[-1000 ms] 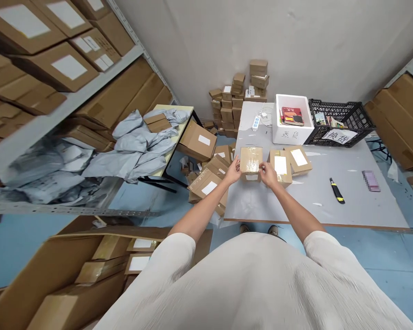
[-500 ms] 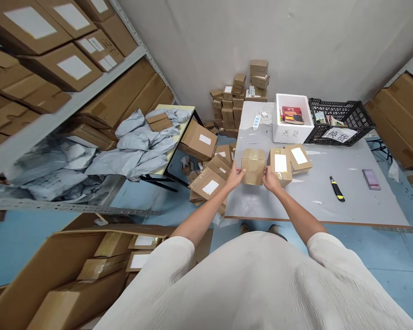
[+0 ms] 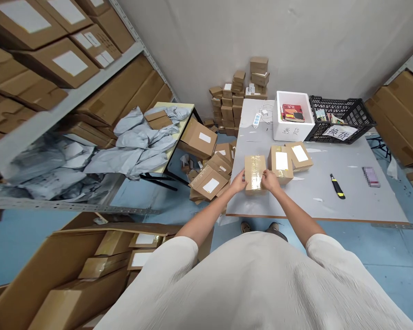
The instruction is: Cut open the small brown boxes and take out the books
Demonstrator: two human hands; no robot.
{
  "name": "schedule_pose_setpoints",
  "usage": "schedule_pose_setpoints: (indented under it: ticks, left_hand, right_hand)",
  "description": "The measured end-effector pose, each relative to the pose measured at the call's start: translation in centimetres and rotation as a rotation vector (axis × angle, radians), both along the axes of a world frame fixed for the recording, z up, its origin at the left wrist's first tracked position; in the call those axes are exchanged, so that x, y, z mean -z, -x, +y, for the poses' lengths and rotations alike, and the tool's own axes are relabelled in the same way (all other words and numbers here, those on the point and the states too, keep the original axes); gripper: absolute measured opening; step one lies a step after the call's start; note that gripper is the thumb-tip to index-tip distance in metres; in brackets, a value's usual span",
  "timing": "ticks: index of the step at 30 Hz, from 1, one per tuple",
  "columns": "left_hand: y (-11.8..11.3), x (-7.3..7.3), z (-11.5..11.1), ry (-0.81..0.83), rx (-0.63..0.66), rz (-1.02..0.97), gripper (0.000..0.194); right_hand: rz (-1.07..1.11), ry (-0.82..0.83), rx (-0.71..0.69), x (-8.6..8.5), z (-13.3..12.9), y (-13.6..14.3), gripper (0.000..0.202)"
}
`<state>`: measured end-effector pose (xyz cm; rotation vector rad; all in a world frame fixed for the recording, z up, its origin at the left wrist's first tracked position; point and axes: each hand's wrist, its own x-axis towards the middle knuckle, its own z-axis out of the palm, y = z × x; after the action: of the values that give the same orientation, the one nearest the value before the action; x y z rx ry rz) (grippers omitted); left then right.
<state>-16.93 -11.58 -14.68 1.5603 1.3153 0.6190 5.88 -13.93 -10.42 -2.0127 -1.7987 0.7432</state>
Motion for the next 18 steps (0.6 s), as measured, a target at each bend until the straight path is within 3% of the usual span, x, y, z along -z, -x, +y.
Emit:
schedule_pose_setpoints:
  ticks: [2,5,8,12,16,18]
  left_hand:
    - [0.5,-0.2,-0.1,0.04,0.016,0.052,0.086]
    - [1.5,-0.8,-0.2,-0.029,0.021,0.127,0.083]
    - [2.4,-1.6,-0.6,-0.149,0.05,0.209,0.072]
    - [2.8,-2.4,-1.2,-0.155,0.07,0.207,0.056]
    - [3.6,-2.2,-1.1,0.01,-0.128,0.186,0.081]
    - [4.3,-1.6,-0.8,0.062,-0.16,0.149,0.095]
  right_hand:
    - [0.013,-0.007,0.0,0.3,0.1,0.1,0.033]
    - [0.026,-0.039,-0.022,0.5,0.3,0.5,0.032]
    - [0.039,-0.091,-0.048,0.3,0.5,1.3,0.033]
    - [0.159,-0.17,-0.098,0.0,0.8,3.0,0.036]
    - [0.316,-0.098,-0.205,0.6,0.9,4.6,0.037]
    - [0.275,-0.046,-0.23,1.3,0.7,5.2,0.035]
